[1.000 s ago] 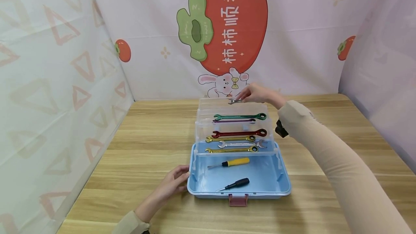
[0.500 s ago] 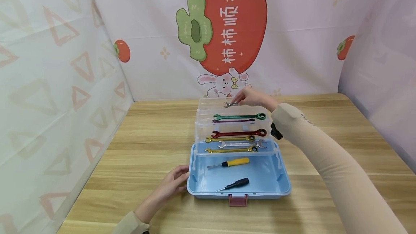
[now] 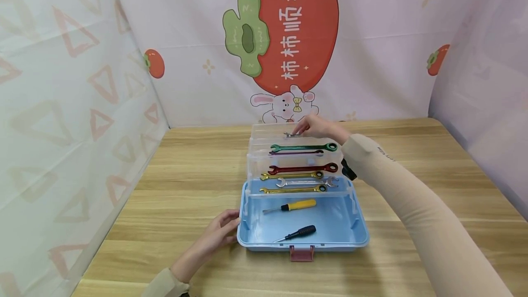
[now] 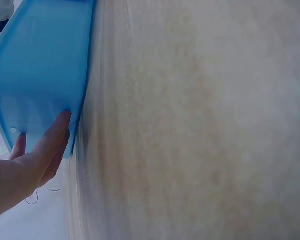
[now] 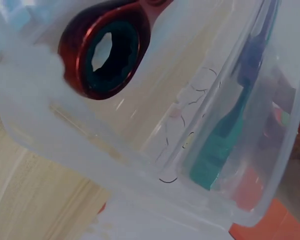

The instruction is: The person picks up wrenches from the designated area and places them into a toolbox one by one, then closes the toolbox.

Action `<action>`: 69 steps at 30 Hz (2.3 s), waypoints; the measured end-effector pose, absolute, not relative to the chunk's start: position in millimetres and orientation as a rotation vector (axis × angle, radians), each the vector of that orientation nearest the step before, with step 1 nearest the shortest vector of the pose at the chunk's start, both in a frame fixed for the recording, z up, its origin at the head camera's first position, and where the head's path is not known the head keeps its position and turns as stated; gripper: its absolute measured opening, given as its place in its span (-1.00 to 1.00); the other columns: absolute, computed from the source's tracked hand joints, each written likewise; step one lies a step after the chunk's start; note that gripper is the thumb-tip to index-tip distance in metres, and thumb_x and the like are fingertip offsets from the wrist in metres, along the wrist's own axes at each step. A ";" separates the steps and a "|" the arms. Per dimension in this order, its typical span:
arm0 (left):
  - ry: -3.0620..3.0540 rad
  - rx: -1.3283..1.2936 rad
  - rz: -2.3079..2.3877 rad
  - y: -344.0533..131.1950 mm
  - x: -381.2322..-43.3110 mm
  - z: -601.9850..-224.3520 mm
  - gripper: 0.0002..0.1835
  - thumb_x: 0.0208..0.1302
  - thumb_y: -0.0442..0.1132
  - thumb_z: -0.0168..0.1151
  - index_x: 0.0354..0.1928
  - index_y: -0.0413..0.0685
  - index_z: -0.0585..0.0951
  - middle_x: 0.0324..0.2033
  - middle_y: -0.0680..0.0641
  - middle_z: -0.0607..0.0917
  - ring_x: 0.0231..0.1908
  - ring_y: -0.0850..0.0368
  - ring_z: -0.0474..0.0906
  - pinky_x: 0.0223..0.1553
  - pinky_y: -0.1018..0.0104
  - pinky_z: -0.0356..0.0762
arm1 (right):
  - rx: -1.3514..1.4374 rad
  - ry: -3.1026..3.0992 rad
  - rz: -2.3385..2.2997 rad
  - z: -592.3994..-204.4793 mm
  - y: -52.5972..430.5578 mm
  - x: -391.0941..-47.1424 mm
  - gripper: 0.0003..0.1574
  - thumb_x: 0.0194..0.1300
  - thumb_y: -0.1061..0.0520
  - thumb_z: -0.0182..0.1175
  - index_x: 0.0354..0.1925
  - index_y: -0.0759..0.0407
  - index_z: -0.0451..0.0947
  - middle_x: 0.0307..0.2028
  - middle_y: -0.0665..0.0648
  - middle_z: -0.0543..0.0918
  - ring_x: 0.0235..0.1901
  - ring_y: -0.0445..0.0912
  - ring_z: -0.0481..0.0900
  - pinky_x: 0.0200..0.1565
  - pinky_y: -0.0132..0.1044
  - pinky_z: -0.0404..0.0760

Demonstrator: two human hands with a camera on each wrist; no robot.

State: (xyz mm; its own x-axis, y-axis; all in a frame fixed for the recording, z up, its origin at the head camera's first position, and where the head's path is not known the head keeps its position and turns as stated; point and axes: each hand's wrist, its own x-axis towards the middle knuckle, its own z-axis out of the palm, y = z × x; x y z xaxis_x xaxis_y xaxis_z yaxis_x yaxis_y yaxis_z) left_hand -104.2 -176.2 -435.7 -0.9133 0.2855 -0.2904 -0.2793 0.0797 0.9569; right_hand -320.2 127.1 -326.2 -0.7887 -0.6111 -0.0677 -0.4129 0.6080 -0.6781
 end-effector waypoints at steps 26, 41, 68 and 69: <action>1.978 0.014 1.859 -177.4 -104.7 -436.6 -0.44 0.25 -0.09 0.04 0.14 -0.37 0.23 0.07 -0.26 0.38 -0.04 0.09 0.40 -0.13 0.19 0.50 | -0.697 2.635 -0.999 -330.6 124.3 -315.4 -0.74 0.16 0.41 0.05 -0.17 0.34 0.58 -0.12 0.29 0.55 -0.20 0.06 0.46 -0.10 -0.15 0.49; 1.996 0.120 1.813 -181.6 -106.8 -430.1 -0.41 0.24 -0.03 0.03 0.11 -0.40 0.24 0.02 -0.29 0.42 -0.07 0.07 0.45 -0.16 0.13 0.53 | -0.755 2.720 -1.003 -323.7 129.0 -311.4 -0.75 0.16 0.38 0.05 -0.17 0.41 0.54 -0.24 0.33 0.58 -0.31 0.05 0.48 -0.23 -0.20 0.53; 2.076 0.150 1.659 -188.7 -125.6 -416.2 -0.50 0.26 -0.17 0.03 0.07 -0.44 0.25 -0.07 -0.32 0.50 -0.15 -0.03 0.53 -0.16 0.14 0.52 | -0.876 2.738 -1.301 -319.6 178.7 -264.1 -0.71 0.25 0.28 0.02 -0.08 0.40 0.49 -0.14 0.34 0.54 -0.19 0.03 0.46 -0.11 -0.19 0.47; 2.081 0.151 1.664 -189.5 -127.5 -416.1 -0.51 0.26 -0.18 0.02 0.07 -0.45 0.25 -0.07 -0.32 0.50 -0.16 -0.03 0.54 -0.17 0.14 0.53 | -0.872 2.739 -1.331 -320.0 180.6 -261.7 -0.71 0.25 0.27 0.02 -0.09 0.39 0.50 -0.14 0.34 0.54 -0.20 0.03 0.46 -0.13 -0.25 0.47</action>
